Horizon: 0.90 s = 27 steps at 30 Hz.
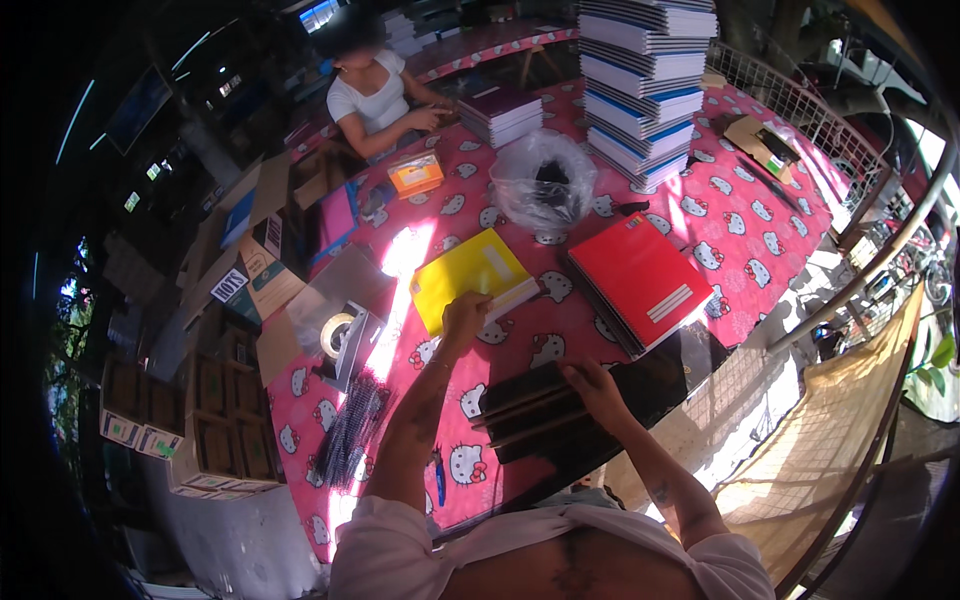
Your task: The person applies labels to the covers of several notebooks of different colors by hand.
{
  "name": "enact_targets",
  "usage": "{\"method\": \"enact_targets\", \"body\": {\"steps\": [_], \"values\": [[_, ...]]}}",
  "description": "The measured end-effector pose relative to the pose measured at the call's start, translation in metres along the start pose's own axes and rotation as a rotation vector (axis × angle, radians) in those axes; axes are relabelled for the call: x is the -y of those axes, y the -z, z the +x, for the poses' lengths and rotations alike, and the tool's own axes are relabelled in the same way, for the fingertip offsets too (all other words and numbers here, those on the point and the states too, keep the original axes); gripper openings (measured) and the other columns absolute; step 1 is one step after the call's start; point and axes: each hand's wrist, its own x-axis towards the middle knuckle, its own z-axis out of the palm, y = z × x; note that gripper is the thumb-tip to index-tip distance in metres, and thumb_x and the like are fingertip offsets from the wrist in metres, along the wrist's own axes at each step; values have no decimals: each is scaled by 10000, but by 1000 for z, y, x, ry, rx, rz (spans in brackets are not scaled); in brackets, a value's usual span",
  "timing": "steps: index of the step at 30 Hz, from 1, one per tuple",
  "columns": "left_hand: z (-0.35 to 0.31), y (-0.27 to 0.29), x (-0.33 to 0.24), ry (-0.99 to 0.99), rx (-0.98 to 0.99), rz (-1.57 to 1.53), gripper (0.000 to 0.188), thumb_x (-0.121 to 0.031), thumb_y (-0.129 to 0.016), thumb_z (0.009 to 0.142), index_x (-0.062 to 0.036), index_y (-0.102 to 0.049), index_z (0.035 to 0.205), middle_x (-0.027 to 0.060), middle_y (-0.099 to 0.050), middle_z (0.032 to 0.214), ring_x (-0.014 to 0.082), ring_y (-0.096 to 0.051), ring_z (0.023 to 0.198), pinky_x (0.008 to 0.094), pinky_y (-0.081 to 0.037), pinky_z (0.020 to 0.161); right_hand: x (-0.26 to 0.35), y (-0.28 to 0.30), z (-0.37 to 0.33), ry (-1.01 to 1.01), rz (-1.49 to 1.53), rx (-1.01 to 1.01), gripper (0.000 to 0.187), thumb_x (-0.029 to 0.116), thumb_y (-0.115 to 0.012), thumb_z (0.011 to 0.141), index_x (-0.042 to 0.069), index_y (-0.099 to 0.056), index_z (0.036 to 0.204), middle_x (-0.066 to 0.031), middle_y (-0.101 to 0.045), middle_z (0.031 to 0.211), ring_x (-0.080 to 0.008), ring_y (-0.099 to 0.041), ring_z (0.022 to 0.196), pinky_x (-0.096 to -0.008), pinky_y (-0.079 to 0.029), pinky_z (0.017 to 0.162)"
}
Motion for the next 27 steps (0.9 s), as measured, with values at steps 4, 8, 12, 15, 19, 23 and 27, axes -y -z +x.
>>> {"method": "enact_targets", "body": {"steps": [4,8,12,15,19,23,27], "values": [[7,37,-15,-1,-188,158,204,-157,-599,924,-78,-712,1075,162,-715,1000,355,-691,944,461,-527,842,0,-1,5,-21,-25,-1,344,238,-638,998,-9,-615,1236,-113,-649,1050,-163,-632,976,-303,-488,872],[2,137,-127,-392,-344,189,143,-105,-588,969,-47,-654,1082,181,-708,988,388,-690,842,464,-547,710,35,26,28,502,-490,-291,677,158,-771,871,29,-414,1431,-194,-463,1404,-303,-496,1287,-402,-399,1086],[-60,179,-231,-521,-245,157,146,-66,-620,944,-32,-632,1086,141,-709,974,350,-701,821,419,-554,692,63,61,35,291,22,140,545,87,-745,891,10,-481,1362,-167,-586,1306,-261,-599,1173,-408,-506,981],[-92,179,-253,-553,-163,157,146,-65,-629,935,-35,-627,1079,128,-704,957,327,-702,810,404,-554,675,51,59,9,134,147,244,369,57,-731,906,-5,-584,1239,-101,-696,1114,-190,-692,944,-335,-580,813],[-114,160,-267,-570,-95,267,136,-73,-639,923,-55,-620,1056,112,-667,888,304,-688,758,398,-546,650,19,57,5,201,157,166,256,52,-749,895,7,-650,1127,-65,-722,1033,-143,-694,878,-296,-581,759],[-124,149,-268,-559,-109,299,153,-92,-653,898,-64,-621,1045,112,-644,861,310,-677,744,411,-541,647,-1,50,9,178,224,133,233,60,-749,899,14,-657,1109,-60,-720,1006,-128,-676,855,-280,-564,741],[-130,154,-269,-547,-117,302,179,-83,-659,879,-66,-617,1052,108,-646,867,315,-677,751,422,-543,657,-5,51,13,150,238,175,227,60,-759,892,17,-666,1095,-50,-716,989,-108,-652,828,-265,-544,718]]}}
